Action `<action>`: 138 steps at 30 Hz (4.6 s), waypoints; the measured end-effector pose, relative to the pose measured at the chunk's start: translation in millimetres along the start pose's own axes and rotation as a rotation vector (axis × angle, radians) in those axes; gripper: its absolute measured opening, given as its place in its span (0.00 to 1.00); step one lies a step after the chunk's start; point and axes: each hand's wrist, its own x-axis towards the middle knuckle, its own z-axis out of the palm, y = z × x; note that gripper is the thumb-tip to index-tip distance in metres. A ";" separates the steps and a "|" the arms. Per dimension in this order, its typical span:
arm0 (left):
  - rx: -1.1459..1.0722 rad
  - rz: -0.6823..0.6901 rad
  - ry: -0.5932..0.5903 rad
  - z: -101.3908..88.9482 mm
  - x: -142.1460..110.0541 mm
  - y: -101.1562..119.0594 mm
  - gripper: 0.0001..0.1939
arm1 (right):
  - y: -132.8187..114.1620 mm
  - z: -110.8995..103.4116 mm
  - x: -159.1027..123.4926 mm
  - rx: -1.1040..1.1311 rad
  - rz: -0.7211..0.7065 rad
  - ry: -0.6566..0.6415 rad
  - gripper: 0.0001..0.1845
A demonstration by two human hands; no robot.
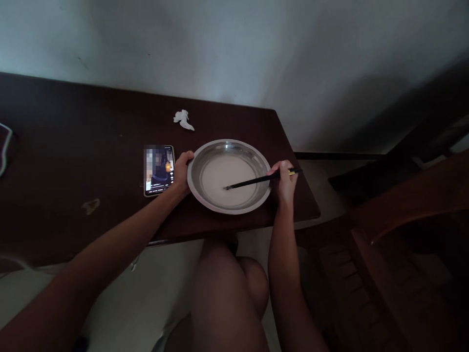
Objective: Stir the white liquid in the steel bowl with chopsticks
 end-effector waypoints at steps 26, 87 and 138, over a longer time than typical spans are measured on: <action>-0.005 -0.099 0.084 12.2 -14.4 7.2 0.23 | 7.3 -4.0 0.3 0.058 -0.001 0.088 0.27; -0.005 -0.087 0.106 12.5 -15.6 7.7 0.16 | 0.0 -0.6 -0.7 0.020 -0.020 0.137 0.28; -0.029 -0.068 0.072 11.3 -13.8 6.7 0.20 | -0.5 -0.4 -2.0 0.028 0.002 0.039 0.28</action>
